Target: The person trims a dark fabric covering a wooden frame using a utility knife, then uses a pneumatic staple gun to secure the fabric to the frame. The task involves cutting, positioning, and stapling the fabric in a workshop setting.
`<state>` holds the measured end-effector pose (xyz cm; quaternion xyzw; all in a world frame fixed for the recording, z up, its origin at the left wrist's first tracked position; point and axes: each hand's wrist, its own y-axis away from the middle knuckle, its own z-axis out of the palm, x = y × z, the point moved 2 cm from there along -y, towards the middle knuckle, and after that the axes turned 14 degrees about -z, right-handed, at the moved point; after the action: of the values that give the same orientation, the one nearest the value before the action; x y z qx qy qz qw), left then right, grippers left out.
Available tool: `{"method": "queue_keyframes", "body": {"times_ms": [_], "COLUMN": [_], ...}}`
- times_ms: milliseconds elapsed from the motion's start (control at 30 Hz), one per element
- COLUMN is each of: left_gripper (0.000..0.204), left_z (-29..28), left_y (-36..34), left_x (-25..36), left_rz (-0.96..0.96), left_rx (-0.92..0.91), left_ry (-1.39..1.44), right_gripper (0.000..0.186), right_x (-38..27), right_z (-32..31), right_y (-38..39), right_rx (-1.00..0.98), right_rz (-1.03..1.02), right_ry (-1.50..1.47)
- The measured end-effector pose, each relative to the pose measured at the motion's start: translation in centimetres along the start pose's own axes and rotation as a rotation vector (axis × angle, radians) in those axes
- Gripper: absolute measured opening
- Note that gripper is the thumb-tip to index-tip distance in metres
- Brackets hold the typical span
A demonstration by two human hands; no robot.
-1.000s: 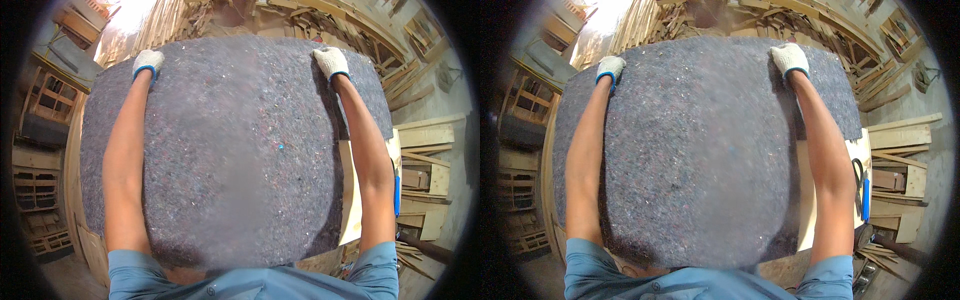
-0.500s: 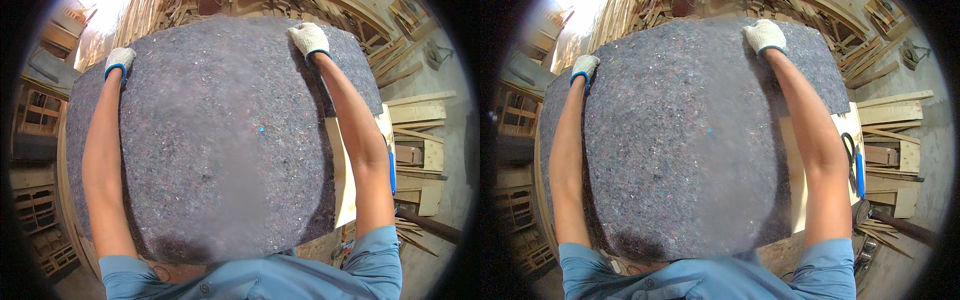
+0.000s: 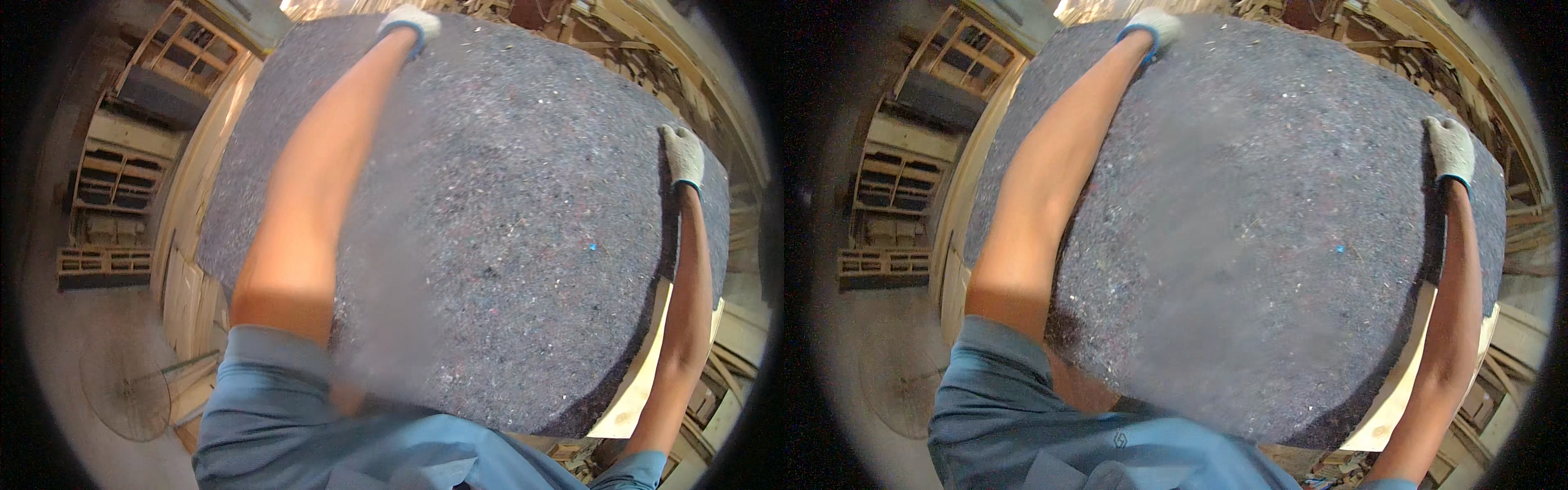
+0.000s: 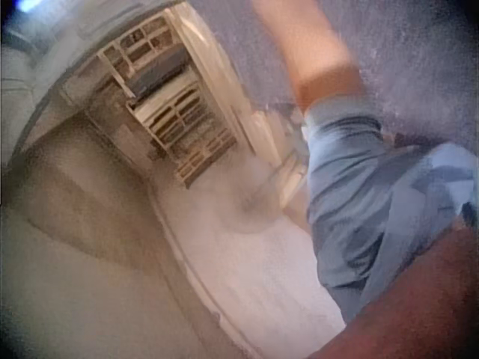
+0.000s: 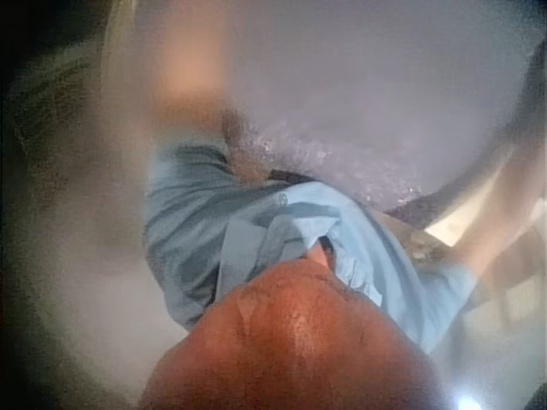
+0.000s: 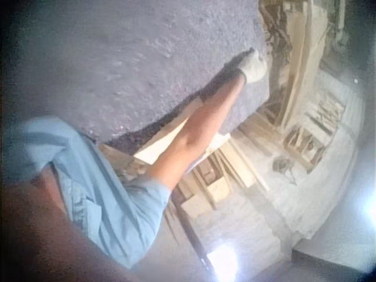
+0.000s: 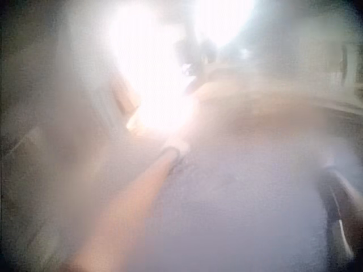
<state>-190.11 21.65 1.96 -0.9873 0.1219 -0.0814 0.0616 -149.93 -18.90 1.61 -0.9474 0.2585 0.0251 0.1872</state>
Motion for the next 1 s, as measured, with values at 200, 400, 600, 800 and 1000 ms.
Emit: {"method": "queue_keyframes", "body": {"times_ms": [200,400,600,800,1000], "left_gripper": [0.045,0.054,0.049,0.04,0.045], "left_z": [-0.3,-0.4,-0.8,-4.2,-2.0], "left_y": [0.5,0.8,1.0,5.7,7.1], "left_x": [-1.0,0.2,-1.6,3.8,5.2], "left_rz": [-0.073,-0.162,-0.139,0.093,0.419], "left_rx": [-0.035,-0.081,-0.02,0.296,0.165], "left_ry": [0.034,0.134,0.127,0.107,0.013], "right_gripper": [0.052,0.05,0.047,0.048,0.048], "right_x": [0.1,0.8,-1.7,-0.7,-2.6], "right_z": [1.2,0.5,0.4,-1.4,-1.3], "right_y": [-0.7,-0.9,-0.8,0.1,0.0], "right_rx": [-0.008,-0.012,0.004,-0.006,0.006], "right_rz": [0.032,0.041,0.023,0.064,0.03], "right_ry": [-0.068,-0.053,-0.011,-0.014,-0.047]}}
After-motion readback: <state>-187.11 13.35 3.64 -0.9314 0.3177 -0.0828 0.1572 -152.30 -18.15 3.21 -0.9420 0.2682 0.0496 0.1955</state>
